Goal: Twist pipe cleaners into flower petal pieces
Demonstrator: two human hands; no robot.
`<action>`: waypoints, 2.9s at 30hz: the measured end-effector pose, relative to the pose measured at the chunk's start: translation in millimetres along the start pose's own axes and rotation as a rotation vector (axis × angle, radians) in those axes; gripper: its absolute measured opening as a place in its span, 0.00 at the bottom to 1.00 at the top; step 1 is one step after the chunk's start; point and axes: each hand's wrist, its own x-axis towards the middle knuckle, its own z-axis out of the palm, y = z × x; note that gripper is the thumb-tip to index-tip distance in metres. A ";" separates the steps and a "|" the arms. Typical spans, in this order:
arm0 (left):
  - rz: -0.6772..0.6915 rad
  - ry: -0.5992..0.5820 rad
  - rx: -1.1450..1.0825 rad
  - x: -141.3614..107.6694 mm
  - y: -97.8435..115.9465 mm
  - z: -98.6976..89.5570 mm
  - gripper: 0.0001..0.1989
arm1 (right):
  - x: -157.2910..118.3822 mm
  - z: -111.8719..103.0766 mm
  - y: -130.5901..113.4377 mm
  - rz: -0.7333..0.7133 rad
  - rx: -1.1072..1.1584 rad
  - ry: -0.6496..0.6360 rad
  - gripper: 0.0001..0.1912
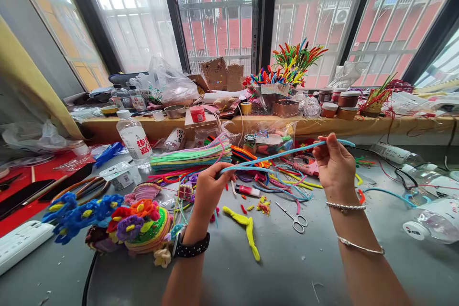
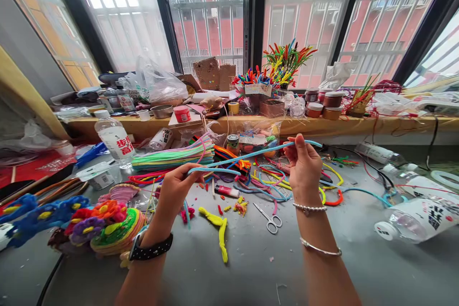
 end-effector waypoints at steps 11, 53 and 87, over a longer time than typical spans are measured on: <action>-0.038 0.154 -0.311 -0.6 2.1 0.9 0.11 | 9.2 -9.6 1.6 0.090 0.094 -0.075 0.14; -0.021 0.177 -0.272 -7.3 9.9 15.5 0.12 | -73.0 42.7 5.6 -0.251 -0.807 -0.847 0.11; -0.350 0.076 -1.019 -5.8 8.6 22.3 0.19 | -88.3 40.2 38.9 0.382 -0.462 -1.130 0.13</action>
